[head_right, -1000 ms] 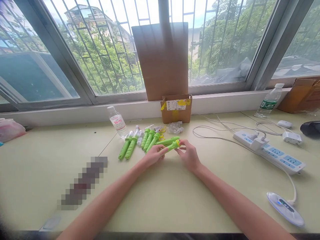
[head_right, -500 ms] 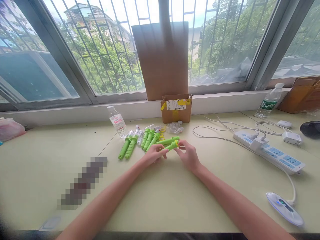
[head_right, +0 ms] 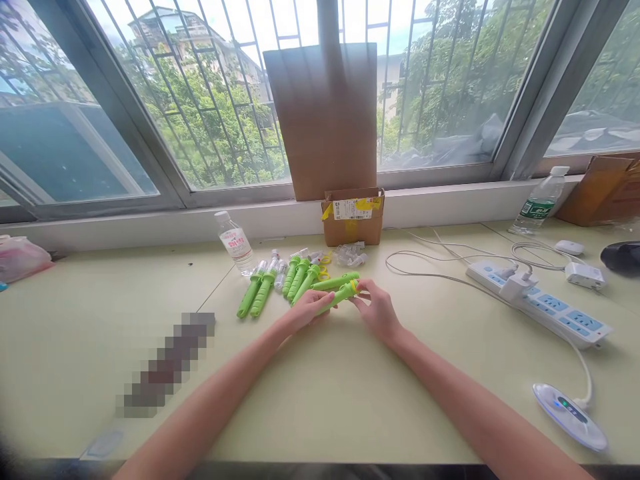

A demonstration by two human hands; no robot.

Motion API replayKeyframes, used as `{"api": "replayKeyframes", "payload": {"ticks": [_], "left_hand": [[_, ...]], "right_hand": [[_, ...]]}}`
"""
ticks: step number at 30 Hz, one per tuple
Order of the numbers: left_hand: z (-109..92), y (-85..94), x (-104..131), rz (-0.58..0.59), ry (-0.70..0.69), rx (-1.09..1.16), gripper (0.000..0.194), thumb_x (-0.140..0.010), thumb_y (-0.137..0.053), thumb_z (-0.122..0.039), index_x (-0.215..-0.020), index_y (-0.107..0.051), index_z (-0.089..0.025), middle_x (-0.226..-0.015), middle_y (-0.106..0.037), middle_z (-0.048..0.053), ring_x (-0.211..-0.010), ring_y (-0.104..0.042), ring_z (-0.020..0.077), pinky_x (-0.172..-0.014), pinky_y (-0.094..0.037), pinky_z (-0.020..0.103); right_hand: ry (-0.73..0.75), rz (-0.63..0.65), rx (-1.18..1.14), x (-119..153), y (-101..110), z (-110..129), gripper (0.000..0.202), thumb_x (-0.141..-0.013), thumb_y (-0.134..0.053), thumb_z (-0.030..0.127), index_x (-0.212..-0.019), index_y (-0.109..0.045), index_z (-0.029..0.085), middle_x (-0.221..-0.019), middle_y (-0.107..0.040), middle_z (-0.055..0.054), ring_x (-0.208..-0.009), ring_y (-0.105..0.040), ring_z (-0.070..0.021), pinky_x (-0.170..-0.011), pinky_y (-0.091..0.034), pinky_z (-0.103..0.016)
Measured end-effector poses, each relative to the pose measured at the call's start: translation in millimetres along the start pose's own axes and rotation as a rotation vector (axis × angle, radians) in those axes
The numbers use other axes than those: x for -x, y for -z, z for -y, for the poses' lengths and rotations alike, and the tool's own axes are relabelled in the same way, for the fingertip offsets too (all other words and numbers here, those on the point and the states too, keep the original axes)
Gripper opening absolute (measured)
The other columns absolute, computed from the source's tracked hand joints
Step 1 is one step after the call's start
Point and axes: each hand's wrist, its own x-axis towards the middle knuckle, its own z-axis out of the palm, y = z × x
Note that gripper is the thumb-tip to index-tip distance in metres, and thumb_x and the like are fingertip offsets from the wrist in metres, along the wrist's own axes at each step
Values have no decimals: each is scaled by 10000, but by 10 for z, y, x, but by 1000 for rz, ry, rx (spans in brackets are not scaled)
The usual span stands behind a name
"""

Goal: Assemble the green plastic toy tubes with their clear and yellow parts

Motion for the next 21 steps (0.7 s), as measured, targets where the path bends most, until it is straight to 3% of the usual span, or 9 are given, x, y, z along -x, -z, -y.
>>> {"api": "replayKeyframes", "payload": {"ticks": [11, 17, 21], "left_hand": [[-100, -18, 55, -27, 41, 35, 527, -839, -459, -615, -774, -644, -126, -469, -464, -21, -366, -299, 58, -380, -204, 226], [-81, -37, 53, -119, 38, 39, 407, -674, -711, -516, -834, -526, -191, -603, -618, -35, -361, -352, 47, -362, -244, 200], [-46, -20, 43, -88, 21, 82, 402, -687, -707, -498, -754, -449, -197, -664, -656, -12, -367, -397, 47, -361, -268, 195]], "right_hand": [[57, 0, 4, -18, 6, 17, 246, -802, -647, 401, -883, -492, 228, -1056, -659, -77, -970, -662, -228, -829, -598, -443], [72, 3, -20, -8, 6, 21, 208, -822, -627, 398, -862, -516, 228, -1102, -656, -78, -951, -667, -221, -818, -604, -449], [86, -2, -25, 3, 4, 20, 192, -819, -635, 382, -837, -529, 223, -1102, -658, -73, -942, -667, -215, -840, -596, -449]]}}
